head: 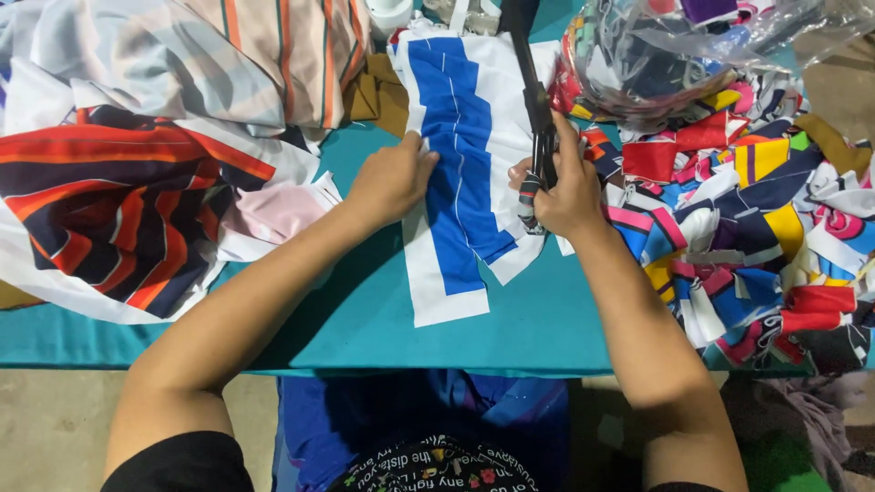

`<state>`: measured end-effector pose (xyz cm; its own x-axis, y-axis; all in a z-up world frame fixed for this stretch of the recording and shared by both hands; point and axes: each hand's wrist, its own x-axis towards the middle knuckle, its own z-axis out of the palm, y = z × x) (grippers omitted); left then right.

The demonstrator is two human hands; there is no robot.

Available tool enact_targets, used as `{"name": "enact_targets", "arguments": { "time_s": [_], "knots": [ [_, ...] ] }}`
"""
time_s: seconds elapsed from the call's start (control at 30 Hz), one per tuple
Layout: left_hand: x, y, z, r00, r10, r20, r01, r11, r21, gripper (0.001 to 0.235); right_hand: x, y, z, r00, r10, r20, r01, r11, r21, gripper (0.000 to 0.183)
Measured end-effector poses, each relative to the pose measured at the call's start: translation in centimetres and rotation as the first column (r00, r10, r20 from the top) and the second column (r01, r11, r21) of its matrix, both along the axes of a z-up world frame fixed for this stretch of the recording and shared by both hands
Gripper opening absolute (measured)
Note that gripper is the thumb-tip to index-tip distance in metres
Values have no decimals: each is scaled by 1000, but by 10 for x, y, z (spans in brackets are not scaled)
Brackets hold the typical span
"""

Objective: The person is using a pair of large scissors to cut various colorful fabric scraps into smaller pieces or strips on a blue work surface.

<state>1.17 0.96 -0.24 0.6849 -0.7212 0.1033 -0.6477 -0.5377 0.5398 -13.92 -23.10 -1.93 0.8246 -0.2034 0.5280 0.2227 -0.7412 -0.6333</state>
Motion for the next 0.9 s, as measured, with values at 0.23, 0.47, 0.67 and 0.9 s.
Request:
{"name": "enact_targets", "arguments": {
  "time_s": [0.23, 0.47, 0.67, 0.9],
  "knots": [
    [-50, 13, 42, 797, -235, -556, -22, 909, -416, 98, -3, 3, 7, 997, 64, -52, -61, 996, 64, 75],
    [-43, 8, 4, 783, -443, -437, 69, 760, -646, 32, -5, 25, 32, 998, -49, -34, 49, 998, -26, 76],
    [-31, 9, -2, 700, -501, -509, -21, 697, -717, 45, -5, 33, 26, 997, 0, 79, -6, 997, 75, 79],
    [-18, 7, -25, 800, -359, -482, -173, 630, -757, 38, -6, 48, 15, 968, 250, 31, -248, 928, 278, 73]
  ]
}}
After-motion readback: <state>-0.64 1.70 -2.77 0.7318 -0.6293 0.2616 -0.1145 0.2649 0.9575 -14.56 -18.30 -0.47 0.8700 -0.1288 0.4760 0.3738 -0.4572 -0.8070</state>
